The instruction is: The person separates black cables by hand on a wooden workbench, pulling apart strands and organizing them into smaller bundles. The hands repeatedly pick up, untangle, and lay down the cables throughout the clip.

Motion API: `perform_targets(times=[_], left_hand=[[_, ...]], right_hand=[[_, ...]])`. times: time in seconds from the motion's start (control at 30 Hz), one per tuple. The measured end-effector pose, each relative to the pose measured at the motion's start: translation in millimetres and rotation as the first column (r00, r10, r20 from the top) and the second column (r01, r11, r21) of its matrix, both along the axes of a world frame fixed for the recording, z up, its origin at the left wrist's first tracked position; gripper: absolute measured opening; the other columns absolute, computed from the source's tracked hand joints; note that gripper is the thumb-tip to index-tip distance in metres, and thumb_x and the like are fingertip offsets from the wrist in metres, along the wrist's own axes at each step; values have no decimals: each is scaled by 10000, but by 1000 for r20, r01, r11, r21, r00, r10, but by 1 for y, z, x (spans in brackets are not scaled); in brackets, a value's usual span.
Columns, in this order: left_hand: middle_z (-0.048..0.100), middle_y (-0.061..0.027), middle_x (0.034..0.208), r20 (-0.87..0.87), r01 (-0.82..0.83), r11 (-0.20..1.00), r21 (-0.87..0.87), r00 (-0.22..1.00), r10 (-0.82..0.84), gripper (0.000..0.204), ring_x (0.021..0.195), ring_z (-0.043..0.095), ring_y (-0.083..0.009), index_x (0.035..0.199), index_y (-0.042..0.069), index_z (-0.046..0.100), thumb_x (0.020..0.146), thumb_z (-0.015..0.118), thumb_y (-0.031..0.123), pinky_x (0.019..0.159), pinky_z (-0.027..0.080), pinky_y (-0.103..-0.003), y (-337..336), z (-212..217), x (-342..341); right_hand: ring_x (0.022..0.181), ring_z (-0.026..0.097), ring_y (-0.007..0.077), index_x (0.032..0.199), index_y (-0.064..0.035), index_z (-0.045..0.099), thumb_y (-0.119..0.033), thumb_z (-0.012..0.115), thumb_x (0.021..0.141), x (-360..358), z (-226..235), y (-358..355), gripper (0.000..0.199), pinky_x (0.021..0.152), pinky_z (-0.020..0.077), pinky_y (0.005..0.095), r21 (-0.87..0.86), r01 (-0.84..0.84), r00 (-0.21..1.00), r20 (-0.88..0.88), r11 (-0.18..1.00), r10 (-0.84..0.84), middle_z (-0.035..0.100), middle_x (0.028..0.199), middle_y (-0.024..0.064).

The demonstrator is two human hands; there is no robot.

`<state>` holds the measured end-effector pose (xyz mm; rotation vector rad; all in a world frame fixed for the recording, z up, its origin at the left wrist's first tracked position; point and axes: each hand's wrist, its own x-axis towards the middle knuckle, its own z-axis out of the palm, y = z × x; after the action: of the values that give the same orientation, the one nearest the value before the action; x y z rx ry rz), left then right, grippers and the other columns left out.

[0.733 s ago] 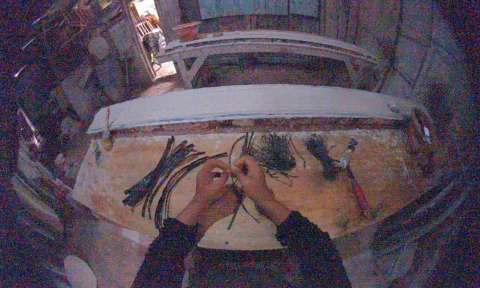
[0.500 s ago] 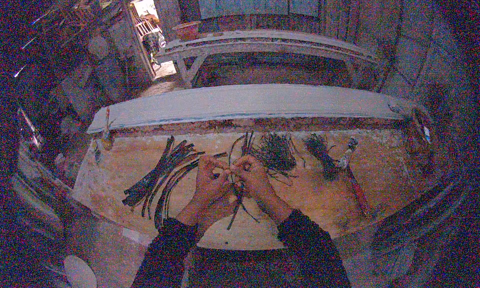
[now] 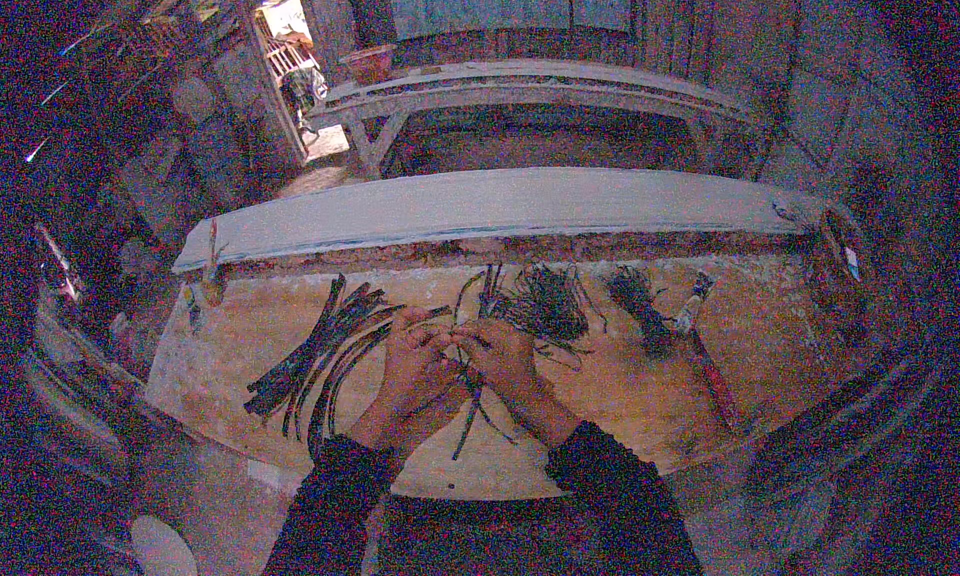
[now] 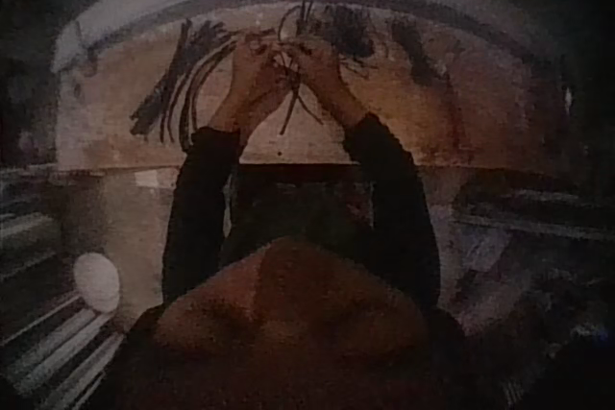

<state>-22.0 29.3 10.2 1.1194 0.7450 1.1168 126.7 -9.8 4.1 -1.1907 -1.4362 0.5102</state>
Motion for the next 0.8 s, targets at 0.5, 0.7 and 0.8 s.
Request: perform_targets(times=[0.5, 0.7, 0.8], left_hand=[[606, -81, 946, -290, -61, 898, 435, 935, 204, 442, 915, 618, -170, 1155, 90, 385, 816, 659, 13, 694, 535, -295, -5, -18, 4], [600, -68, 931, -277, -74, 903, 423, 938, 207, 428, 898, 610, -156, 1143, 87, 395, 814, 659, 10, 689, 530, -293, -7, -17, 6], [602, -65, 917, -271, -130, 919, 371, 932, 241, 425, 876, 604, -143, 1140, 83, 400, 810, 655, -2, 684, 526, -288, -3, -17, 8]], right_hand=[[820, 603, 257, 951, -5, 605, -50, 609, 844, -3, 18, -13, 117, 715, 485, 344, 91, 3, 969, 244, 996, -26, 593, 899, 128], [806, 559, 206, 963, -7, 546, -93, 557, 888, -6, 20, -14, 114, 714, 471, 329, -100, -37, 988, 143, 994, 51, 531, 891, 96], [791, 553, 185, 954, -22, 536, -121, 561, 896, -5, 18, -12, 118, 699, 465, 335, -171, -113, 993, -30, 979, 110, 538, 865, 68]])
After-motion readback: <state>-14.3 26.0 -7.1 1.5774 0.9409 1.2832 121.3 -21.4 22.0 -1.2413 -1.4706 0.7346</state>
